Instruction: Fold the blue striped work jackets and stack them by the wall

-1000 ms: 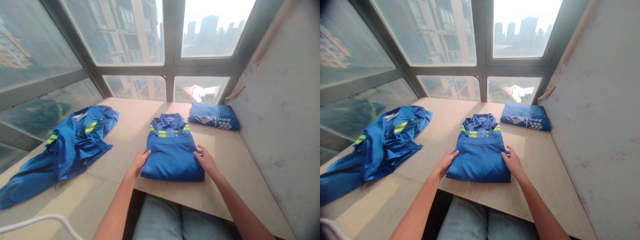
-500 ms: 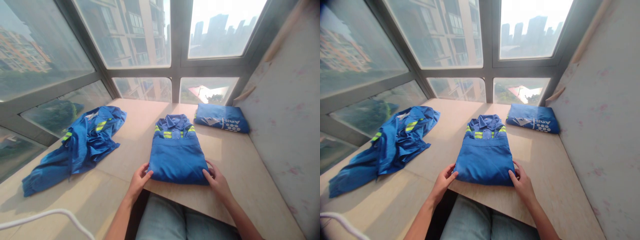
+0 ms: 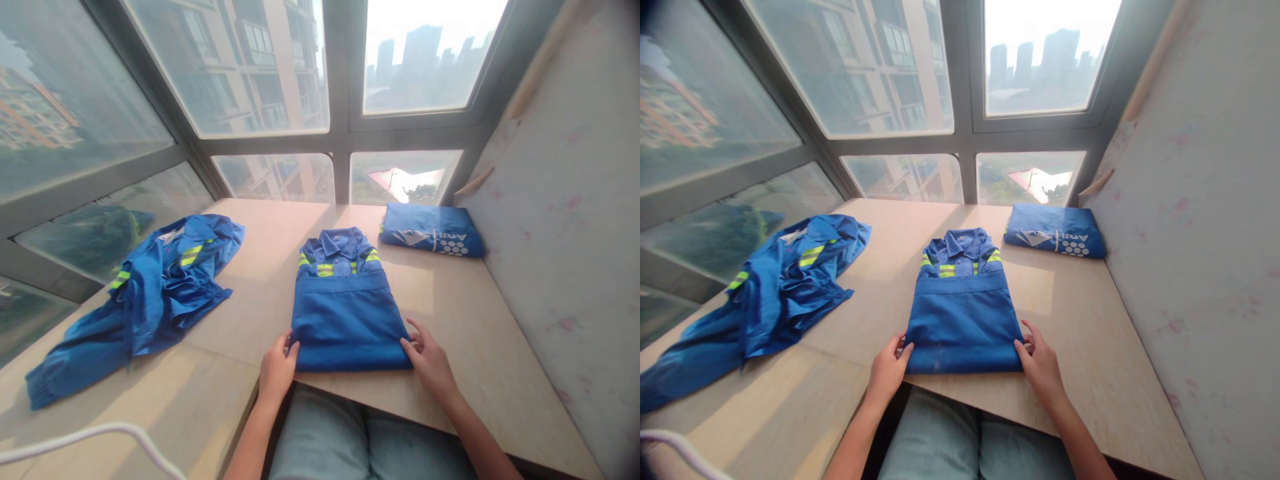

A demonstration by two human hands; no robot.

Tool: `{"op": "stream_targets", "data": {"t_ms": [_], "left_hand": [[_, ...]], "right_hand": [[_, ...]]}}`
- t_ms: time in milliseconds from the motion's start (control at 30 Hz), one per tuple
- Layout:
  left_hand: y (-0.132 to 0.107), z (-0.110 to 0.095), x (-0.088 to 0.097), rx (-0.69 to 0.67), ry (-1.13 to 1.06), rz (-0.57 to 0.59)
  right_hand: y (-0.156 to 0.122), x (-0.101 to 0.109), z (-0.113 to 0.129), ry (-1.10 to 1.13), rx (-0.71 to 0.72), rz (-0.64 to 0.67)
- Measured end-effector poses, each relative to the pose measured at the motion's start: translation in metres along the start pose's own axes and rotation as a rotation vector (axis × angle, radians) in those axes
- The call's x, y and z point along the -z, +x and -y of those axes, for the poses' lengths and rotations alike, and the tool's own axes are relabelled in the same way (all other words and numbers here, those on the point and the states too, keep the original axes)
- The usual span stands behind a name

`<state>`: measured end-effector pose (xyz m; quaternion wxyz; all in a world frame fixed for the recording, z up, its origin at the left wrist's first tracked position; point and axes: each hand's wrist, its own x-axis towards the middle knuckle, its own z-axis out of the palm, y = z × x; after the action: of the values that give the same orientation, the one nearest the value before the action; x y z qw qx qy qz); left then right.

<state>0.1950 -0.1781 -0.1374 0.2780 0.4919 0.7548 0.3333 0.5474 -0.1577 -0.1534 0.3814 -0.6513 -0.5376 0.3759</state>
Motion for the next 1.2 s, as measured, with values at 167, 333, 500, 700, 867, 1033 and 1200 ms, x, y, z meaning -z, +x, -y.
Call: {"op": "stream_targets", "data": {"t_ms": [167, 333, 500, 700, 867, 1033, 1200], "left_hand": [[0.002, -0.017, 0.016, 0.035, 0.157, 0.099], [0.033, -0.037, 0.026, 0.054, 0.097, 0.069], [0.076, -0.060, 0.005, 0.090, -0.253, 0.097], [0.098, -0.066, -0.012, 0.047, -0.485, 0.099], [0.102, -0.055, -0.019, -0.079, -0.180, -0.044], [0.097, -0.065, -0.021, -0.371, 0.476, -0.193], [0.112, -0.079, -0.027, -0.536, 0.738, -0.112]], "right_hand": [[0.005, 0.010, 0.003, -0.118, 0.001, 0.083], [0.042, 0.013, 0.024, -0.185, 0.033, -0.012], [0.101, -0.012, 0.052, -0.156, 0.033, 0.002], [0.130, -0.025, 0.062, -0.061, 0.155, -0.040], [0.129, -0.035, 0.053, -0.244, 0.213, -0.100], [0.125, -0.044, 0.058, -0.571, 0.444, -0.177], [0.128, -0.053, 0.067, -0.687, 0.697, -0.054]]}}
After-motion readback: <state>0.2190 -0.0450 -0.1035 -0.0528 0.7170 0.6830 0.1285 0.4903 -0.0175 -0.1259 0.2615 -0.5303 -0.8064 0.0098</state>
